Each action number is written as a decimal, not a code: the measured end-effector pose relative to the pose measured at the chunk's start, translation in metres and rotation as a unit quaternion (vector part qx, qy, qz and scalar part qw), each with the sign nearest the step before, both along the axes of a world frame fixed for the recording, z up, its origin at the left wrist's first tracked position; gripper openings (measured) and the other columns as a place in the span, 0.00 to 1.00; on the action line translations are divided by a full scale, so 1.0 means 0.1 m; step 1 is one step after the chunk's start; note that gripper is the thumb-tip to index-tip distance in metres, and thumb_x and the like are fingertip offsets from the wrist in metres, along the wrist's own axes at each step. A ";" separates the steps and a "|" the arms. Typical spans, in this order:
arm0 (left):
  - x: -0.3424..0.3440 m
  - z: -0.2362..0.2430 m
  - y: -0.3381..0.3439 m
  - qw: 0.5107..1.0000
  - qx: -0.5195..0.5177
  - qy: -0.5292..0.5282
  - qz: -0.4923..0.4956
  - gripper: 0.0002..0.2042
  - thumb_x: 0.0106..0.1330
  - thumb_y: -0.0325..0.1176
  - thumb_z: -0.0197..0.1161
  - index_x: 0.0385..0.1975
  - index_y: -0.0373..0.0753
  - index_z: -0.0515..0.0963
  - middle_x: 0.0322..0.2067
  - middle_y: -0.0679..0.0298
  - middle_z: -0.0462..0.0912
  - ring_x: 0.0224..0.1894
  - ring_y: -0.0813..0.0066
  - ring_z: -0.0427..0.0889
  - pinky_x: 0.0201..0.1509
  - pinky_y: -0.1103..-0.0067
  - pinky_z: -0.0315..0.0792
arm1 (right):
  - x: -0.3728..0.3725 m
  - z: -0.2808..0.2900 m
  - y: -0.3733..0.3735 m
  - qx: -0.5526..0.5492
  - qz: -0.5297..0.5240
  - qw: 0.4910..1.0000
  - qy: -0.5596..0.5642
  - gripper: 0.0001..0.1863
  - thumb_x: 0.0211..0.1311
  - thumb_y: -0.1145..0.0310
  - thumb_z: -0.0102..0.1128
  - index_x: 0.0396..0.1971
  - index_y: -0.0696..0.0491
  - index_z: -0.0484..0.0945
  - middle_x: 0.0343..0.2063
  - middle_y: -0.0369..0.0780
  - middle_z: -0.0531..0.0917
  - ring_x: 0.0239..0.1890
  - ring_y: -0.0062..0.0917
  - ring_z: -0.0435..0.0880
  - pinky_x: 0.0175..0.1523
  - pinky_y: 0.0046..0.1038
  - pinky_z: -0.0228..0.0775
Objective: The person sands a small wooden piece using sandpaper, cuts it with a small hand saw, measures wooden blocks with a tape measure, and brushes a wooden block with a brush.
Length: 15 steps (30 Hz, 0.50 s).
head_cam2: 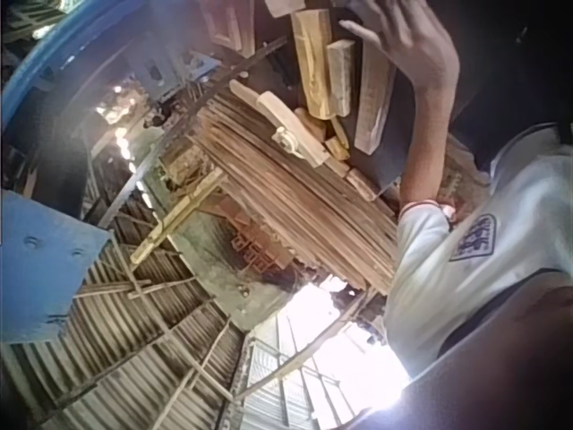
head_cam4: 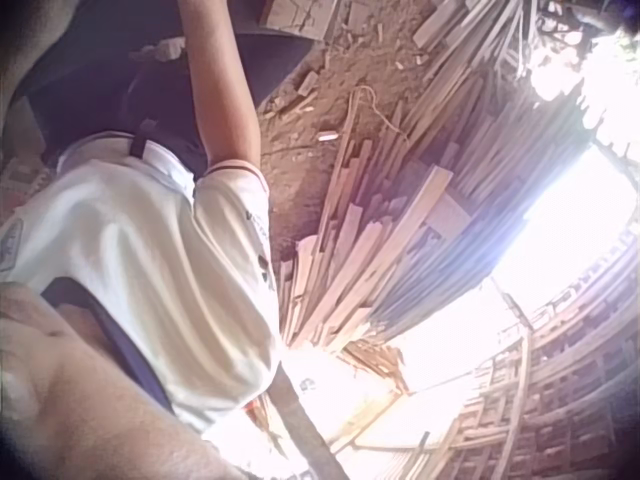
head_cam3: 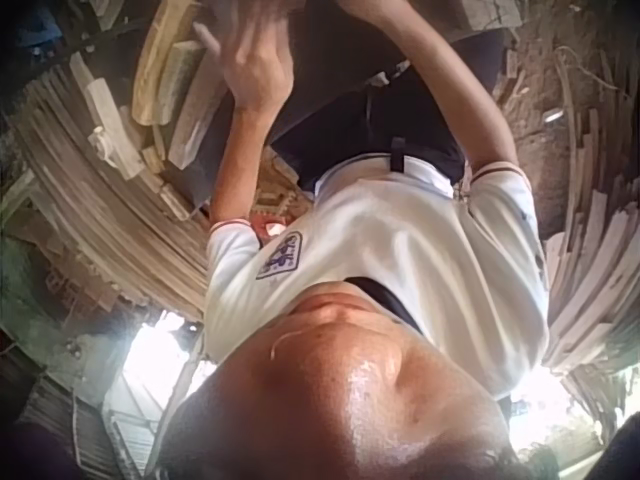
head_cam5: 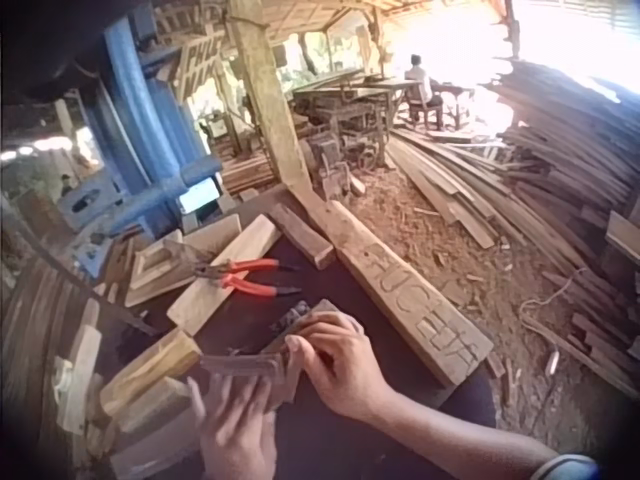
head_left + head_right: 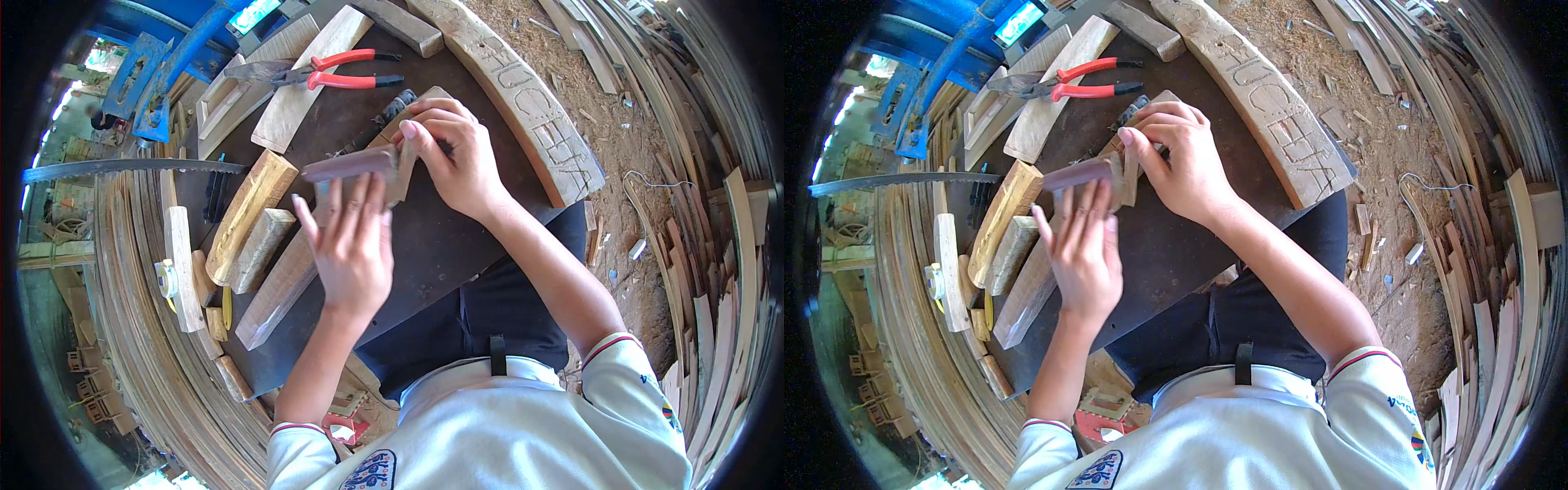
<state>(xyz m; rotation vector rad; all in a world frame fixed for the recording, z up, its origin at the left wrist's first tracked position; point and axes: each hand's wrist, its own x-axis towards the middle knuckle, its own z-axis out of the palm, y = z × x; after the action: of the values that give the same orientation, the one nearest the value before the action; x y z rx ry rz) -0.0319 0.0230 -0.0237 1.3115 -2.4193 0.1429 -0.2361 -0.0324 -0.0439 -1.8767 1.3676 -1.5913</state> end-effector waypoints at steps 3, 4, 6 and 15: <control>0.08 0.09 -0.05 1.000 -0.002 -0.004 0.027 0.21 0.81 0.34 0.49 0.71 0.40 0.73 0.68 0.58 0.77 0.75 0.50 0.69 0.81 0.43 0.37 | 0.01 0.00 -0.01 0.000 -0.001 1.000 -0.008 0.16 0.76 0.62 0.59 0.34 0.56 0.90 0.38 0.46 0.89 0.55 0.38 0.84 0.61 0.38 0.74; 0.12 0.10 -0.04 1.000 0.005 0.000 0.030 0.21 0.81 0.34 0.49 0.71 0.40 0.73 0.68 0.57 0.78 0.74 0.49 0.71 0.81 0.44 0.37 | 0.01 -0.01 -0.01 -0.004 -0.002 1.000 -0.019 0.16 0.75 0.63 0.61 0.33 0.57 0.89 0.37 0.46 0.89 0.53 0.37 0.84 0.63 0.40 0.71; 0.20 0.14 -0.06 0.998 0.001 0.031 0.047 0.21 0.82 0.35 0.48 0.71 0.42 0.73 0.68 0.57 0.78 0.71 0.50 0.75 0.82 0.45 0.38 | 0.02 -0.02 -0.01 -0.008 -0.003 1.000 -0.030 0.15 0.73 0.63 0.62 0.31 0.59 0.88 0.36 0.45 0.88 0.52 0.36 0.84 0.64 0.42 0.68; 0.70 0.35 -0.30 0.984 -0.031 0.142 0.103 0.15 0.83 0.36 0.51 0.36 0.30 0.76 0.23 0.49 0.77 0.25 0.57 0.77 0.33 0.64 0.68 | 0.01 -0.03 -0.01 -0.006 0.003 1.000 -0.018 0.16 0.74 0.63 0.61 0.32 0.58 0.89 0.37 0.44 0.89 0.53 0.35 0.84 0.65 0.42 0.67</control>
<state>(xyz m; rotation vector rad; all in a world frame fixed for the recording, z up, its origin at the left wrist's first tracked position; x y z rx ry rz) 0.0382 -0.0075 0.0110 1.4457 -2.0261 0.0797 -0.2350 -0.0329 -0.0467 -1.8473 1.3393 -1.6278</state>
